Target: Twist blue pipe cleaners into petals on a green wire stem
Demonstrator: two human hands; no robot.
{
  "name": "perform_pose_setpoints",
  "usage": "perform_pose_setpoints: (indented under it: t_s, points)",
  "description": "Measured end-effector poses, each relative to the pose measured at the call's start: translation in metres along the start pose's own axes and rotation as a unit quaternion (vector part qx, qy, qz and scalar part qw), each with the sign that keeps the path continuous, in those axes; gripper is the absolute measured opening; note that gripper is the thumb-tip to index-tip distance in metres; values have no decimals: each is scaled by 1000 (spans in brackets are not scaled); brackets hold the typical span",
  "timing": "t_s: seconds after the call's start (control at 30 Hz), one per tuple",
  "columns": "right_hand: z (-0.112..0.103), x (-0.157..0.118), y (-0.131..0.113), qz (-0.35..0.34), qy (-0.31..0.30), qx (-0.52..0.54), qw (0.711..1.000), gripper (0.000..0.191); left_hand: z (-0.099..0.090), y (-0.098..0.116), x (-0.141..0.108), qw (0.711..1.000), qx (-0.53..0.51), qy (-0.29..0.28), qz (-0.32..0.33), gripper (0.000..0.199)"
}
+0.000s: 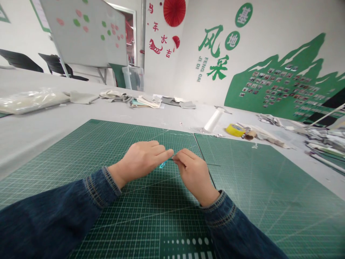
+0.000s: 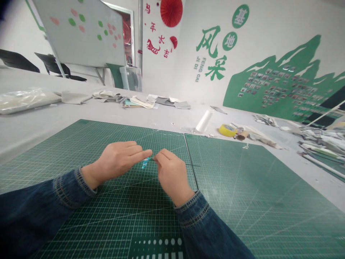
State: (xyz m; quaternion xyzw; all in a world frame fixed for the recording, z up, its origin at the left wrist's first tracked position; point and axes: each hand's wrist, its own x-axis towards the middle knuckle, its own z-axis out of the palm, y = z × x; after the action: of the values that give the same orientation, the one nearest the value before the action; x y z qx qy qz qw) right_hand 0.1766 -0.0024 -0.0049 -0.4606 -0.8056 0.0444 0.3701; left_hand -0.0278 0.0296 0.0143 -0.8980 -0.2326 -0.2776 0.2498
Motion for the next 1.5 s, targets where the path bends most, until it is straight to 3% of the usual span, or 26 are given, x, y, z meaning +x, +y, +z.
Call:
perform_pose_setpoints:
  t_s: [0.13, 0.23, 0.37, 0.43, 0.5, 0.57, 0.7, 0.83, 0.93, 1.07, 1.2, 1.33, 1.5]
  points:
    - [-2, 3, -2, -2, -34, 119, 992, 20, 14, -12, -5, 984, -119, -12, -129, 24]
    - [-5, 6, -4, 62, -21, 232, 970, 16, 23, -16, -4, 939, -265, -29, -217, 21]
    - [-4, 7, -1, 181, 8, 385, 905, 7, 29, -11, 1, 869, -394, -89, -285, 21]
    - [-1, 7, 2, 225, 48, 429, 873, 5, 30, -5, 3, 850, -428, -111, -287, 21]
    - [4, 6, 6, 255, 96, 437, 857, 6, 31, 0, 3, 854, -434, -112, -264, 21]
    - [8, 6, 8, 276, 117, 413, 860, 6, 30, 5, 3, 878, -408, -108, -225, 22]
    - [12, 5, 9, 274, 102, 288, 912, 3, 24, 12, 1, 945, -274, -91, -153, 23]
    - [8, 4, 5, 152, 115, 106, 976, 13, 11, 15, 2, 991, -97, -58, -73, 23]
    - [5, 3, 2, 64, 79, 45, 994, 19, 3, 12, 2, 999, -23, -32, -23, 23]
    - [5, 2, 2, 3, -4, 58, 998, 20, 4, 5, 0, 1000, -3, -8, -21, 24]
    - [2, 3, -1, -13, -38, 150, 988, 21, 14, -8, -3, 982, -120, -15, -145, 23]
    - [-3, 5, -5, 62, -26, 267, 961, 16, 25, -17, -3, 920, -293, -42, -258, 20]
    - [-1, 6, 0, 204, 46, 419, 884, 7, 29, -11, 1, 879, -366, -94, -290, 21]
